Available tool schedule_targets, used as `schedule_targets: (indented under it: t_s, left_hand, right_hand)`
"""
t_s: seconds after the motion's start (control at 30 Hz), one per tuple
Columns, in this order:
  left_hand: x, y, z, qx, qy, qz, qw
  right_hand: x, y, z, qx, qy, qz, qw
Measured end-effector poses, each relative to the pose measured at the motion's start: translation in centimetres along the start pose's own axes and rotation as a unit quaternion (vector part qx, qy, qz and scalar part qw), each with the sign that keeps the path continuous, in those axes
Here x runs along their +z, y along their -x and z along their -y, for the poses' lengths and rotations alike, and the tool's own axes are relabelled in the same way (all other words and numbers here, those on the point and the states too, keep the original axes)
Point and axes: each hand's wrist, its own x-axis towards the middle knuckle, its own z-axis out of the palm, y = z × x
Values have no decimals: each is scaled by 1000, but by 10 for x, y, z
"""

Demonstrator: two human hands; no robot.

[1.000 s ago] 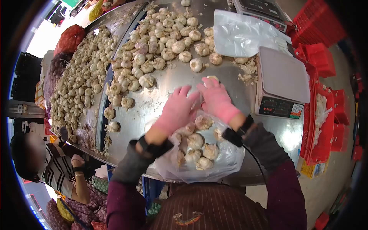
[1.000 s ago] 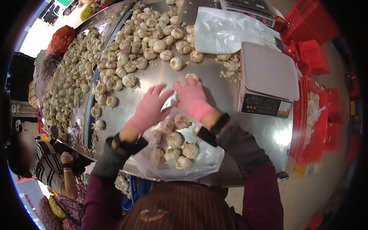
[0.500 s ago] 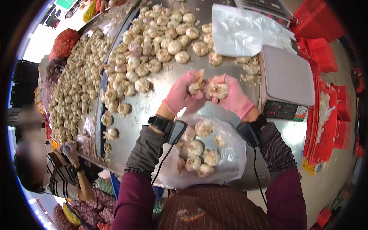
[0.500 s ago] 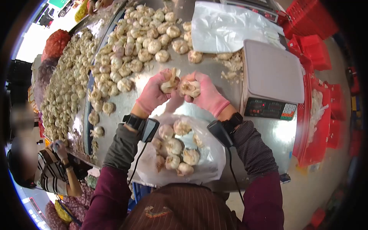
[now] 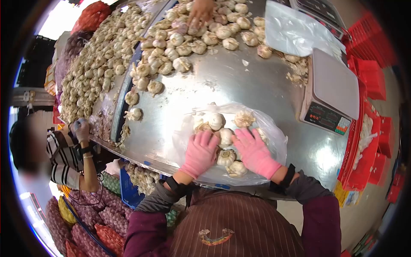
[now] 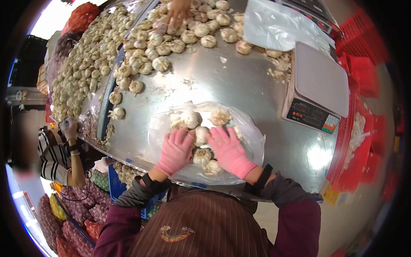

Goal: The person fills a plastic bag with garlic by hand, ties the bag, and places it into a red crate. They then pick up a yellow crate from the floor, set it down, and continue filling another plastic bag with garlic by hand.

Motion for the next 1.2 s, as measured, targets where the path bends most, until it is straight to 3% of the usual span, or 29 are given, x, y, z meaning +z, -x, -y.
schedule_targets:
  t_s: [0.03, 0.13, 0.17, 0.23, 0.33, 0.4, 0.5, 0.6, 0.7, 0.77, 0.83, 0.87, 0.9, 0.93, 0.97, 1.0, 1.03, 1.1, 1.17, 1.2]
  left_hand:
    - [3, 10, 0, -8, -4, -6, 1000]
    - [-13, 11, 1, 11, 2, 6, 1000]
    - [-25, 3, 9, 13, -3, -1, 1000]
    - [-50, -18, 36, 66, 234, 33, 969]
    - [-73, -74, 95, -3, 73, -108, 991]
    - [-56, -119, 142, -14, 85, -142, 986]
    - [-27, -177, 185, -61, 23, -81, 995]
    - [-7, -197, 198, -107, -44, -44, 992]
    - [-6, -187, 190, -176, 31, 22, 984]
    - [-9, -163, 177, -159, 43, 31, 986]
    - [-7, -145, 180, -137, 51, 38, 989]
    - [-3, -139, 187, -149, 178, 2, 973]
    - [-9, -133, 188, -161, 302, -34, 939]
    - [-13, -126, 186, -238, 677, -8, 696]
    - [-1, -119, 201, -172, 860, -21, 480]
    - [-16, -117, 190, -203, 923, -58, 322]
    - [-32, -116, 178, -227, 957, -96, 154]
    - [-35, -113, 175, -212, 959, -126, 136]
    - [-37, -109, 172, -196, 960, -157, 120]
    - [-39, -108, 171, -175, 968, -141, 116]
  right_hand:
    - [-1, 2, 1, -9, 4, -4, 1000]
    - [-40, -6, 5, -36, -11, 129, 991]
    - [-55, -17, 5, -35, -5, 123, 992]
    - [-83, -44, 1, -94, -137, -52, 985]
    - [-100, -135, -28, -40, -214, -172, 961]
    - [-101, -212, -55, 51, -229, -143, 962]
    - [-85, -314, -90, 109, -188, -160, 963]
    - [-87, -359, -99, 130, -128, -72, 981]
    - [-90, -360, -98, 139, -112, -30, 984]
    - [-84, -328, -87, 103, -126, 36, 986]
    - [-53, -305, -77, 53, -61, -5, 997]
    - [-50, -296, -72, 54, -60, -2, 997]
    - [-53, -286, -66, 95, -306, 44, 946]
    - [-56, -276, -61, 133, -532, 87, 832]
    - [-63, -268, -53, 136, -533, 90, 830]
    - [-73, -260, -44, 168, -790, 118, 578]
    - [-80, -254, -36, 180, -942, 128, 251]
    - [-81, -248, -24, 192, -949, 92, 234]
    - [-79, -246, -17, 180, -967, 78, 159]
    - [-78, -245, -15, 182, -967, 80, 158]
